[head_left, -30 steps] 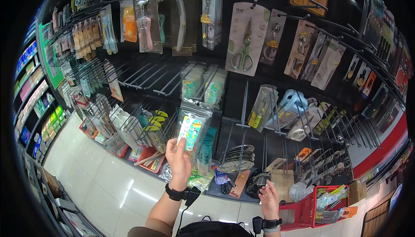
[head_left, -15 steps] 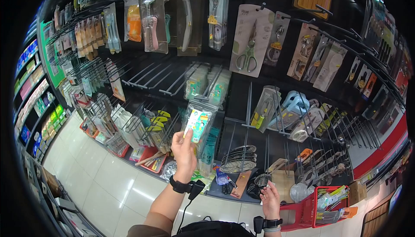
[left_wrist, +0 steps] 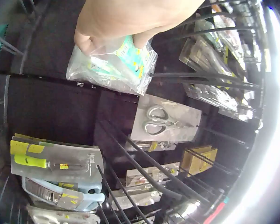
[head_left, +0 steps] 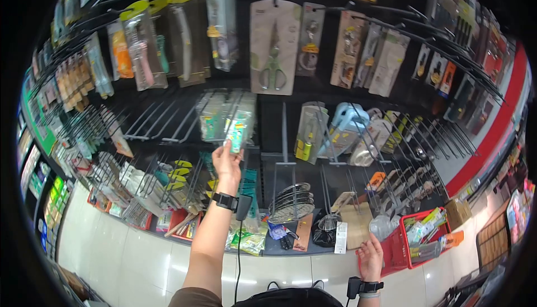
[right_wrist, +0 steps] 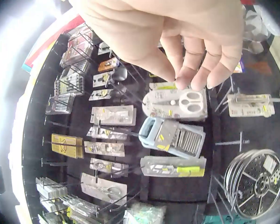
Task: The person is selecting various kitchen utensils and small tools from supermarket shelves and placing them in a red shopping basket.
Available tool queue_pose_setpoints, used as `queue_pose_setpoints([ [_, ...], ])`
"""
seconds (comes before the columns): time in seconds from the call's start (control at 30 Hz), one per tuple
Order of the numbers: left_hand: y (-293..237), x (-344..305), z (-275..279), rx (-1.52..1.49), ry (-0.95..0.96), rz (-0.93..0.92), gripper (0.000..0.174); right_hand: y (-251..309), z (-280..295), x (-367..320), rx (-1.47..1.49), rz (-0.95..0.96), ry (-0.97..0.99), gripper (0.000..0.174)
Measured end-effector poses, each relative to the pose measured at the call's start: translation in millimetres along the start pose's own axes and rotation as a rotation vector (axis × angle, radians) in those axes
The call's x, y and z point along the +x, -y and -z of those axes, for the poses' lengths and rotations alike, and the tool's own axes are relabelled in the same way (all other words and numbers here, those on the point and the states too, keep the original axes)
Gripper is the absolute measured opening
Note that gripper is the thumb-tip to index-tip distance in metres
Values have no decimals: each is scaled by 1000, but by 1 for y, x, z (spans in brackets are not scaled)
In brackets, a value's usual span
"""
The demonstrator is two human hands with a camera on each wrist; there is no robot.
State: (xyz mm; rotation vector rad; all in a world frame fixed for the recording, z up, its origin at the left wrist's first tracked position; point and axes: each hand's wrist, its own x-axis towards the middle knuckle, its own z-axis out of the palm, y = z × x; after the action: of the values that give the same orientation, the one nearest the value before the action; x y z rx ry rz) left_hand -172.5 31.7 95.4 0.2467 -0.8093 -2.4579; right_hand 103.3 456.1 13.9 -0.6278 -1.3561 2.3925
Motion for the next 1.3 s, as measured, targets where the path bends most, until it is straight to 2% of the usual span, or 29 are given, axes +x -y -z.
queue_pose_setpoints([
  [0.13,-1,8,19,-11,186,180,24,28,35,1,-66,78,-93,36],
  [0.2,-3,-2,34,130,201,211,45,35,61,9,-98,87,-145,35],
  [0.27,0,-23,48,196,143,112,60,39,85,22,-178,114,-209,32],
  [0.3,7,-18,66,223,64,100,57,35,102,32,-231,129,-226,31],
  [0.4,19,-59,89,380,16,32,45,28,139,57,-344,134,-218,28],
  [0.47,25,-100,92,490,17,155,37,27,163,78,-339,91,-227,27],
  [0.5,34,-121,89,568,-52,193,29,28,173,91,-348,68,-246,27],
  [0.53,45,-138,91,579,-47,194,29,28,187,105,-358,42,-261,27],
  [0.57,59,-154,97,688,63,186,25,21,212,128,-551,171,-291,28],
  [0.6,71,-166,104,795,174,176,21,17,233,150,-546,161,-293,28],
  [0.67,103,-185,125,884,234,166,18,20,273,198,-544,266,-410,29],
  [0.73,127,-206,112,969,296,153,15,22,316,244,-729,454,-602,30],
  [0.77,137,-232,89,1130,408,164,13,15,350,275,-723,363,-625,34],
  [0.8,146,-248,74,1291,521,177,12,18,374,299,-640,183,-635,36],
  [0.83,158,-258,77,1378,604,115,16,30,381,308,-732,232,-694,37],
  [0.87,162,-265,78,1390,599,119,16,42,386,317,-827,283,-748,38],
  [0.93,169,-303,39,1847,966,201,24,50,409,347,-784,149,-784,42],
  [0.97,175,-313,35,1856,957,205,24,37,436,375,-585,103,-780,48],
  [1.0,178,-321,35,1854,1033,287,27,46,445,384,-560,-5,-754,50],
  [1.03,181,-328,35,1849,1107,370,31,48,450,393,-514,-13,-784,50],
  [1.1,183,-339,37,1879,1084,419,32,49,461,408,-468,-36,-828,50],
  [1.13,184,-344,35,1899,1070,465,33,44,474,418,-536,-57,-815,54],
  [1.27,184,-354,37,1980,1064,420,32,51,479,430,-547,-157,-769,63],
  [1.3,184,-356,36,2001,1064,424,32,23,513,451,-649,-96,-739,63],
])
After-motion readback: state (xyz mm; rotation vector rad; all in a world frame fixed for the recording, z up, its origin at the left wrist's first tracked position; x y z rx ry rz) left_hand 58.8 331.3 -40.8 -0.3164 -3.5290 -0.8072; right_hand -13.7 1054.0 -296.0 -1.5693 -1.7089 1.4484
